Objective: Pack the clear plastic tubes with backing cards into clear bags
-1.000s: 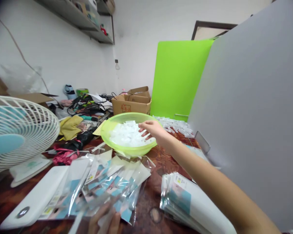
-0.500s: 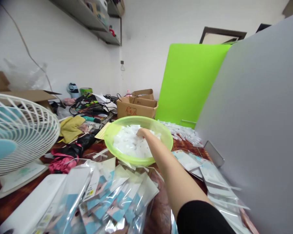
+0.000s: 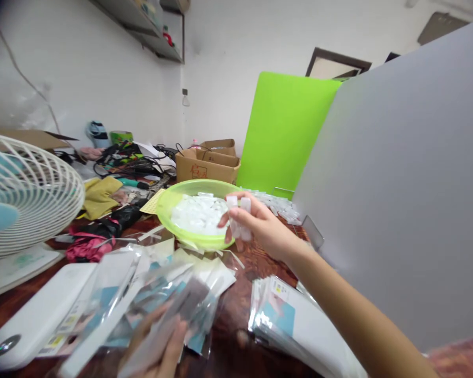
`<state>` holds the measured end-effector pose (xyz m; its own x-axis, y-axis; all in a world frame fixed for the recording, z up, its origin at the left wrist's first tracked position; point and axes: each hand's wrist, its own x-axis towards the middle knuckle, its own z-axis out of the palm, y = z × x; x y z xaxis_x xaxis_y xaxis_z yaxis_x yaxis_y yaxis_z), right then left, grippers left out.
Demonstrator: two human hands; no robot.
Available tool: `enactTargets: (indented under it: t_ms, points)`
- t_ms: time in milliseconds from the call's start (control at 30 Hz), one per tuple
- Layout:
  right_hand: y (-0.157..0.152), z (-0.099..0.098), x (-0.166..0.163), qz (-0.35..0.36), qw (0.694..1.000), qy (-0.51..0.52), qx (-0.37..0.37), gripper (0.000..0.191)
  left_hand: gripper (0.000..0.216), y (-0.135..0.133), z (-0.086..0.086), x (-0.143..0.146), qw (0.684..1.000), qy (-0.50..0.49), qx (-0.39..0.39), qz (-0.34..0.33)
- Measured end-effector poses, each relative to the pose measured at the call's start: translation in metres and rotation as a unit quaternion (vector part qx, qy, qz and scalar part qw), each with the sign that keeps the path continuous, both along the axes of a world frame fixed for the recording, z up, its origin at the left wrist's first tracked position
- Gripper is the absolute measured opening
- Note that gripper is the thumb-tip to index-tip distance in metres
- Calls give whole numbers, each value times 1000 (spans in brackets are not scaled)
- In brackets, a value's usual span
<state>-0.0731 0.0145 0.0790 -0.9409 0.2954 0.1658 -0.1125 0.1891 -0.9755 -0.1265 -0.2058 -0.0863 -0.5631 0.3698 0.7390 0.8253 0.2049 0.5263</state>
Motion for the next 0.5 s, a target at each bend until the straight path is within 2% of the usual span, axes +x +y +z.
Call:
enactTargets:
  t_ms: [67, 100, 167, 233, 300, 400, 467, 500]
  points:
    - [-22, -9, 38, -3, 1000, 12, -20, 16, 22, 8, 10, -4, 999, -27, 29, 9]
    - [-31, -13, 54, -17, 1000, 9, 5, 15, 21, 12, 16, -5, 999, -21, 37, -2]
    - [-46, -21, 77, -55, 992, 4, 113, 11, 22, 18, 27, -7, 998, 37, 34, -44]
    - [-59, -27, 92, -93, 969, -2, 228, 13, 25, 22, 36, -5, 991, 111, 16, -74]
    - [-69, -32, 102, -147, 949, 7, 278, 23, 29, 23, 42, -1, 984, 165, 3, -73]
    - [-79, -41, 112, -271, 932, 61, 231, 17, 42, 24, 47, 6, 974, 217, -16, -57]
    - [-82, -48, 114, -293, 931, 97, 195, 6, 48, 27, 48, 11, 969, 235, -26, -66]
    - [-83, -51, 113, -285, 934, 107, 185, 10, 48, 29, 47, 14, 968, 240, -29, -71]
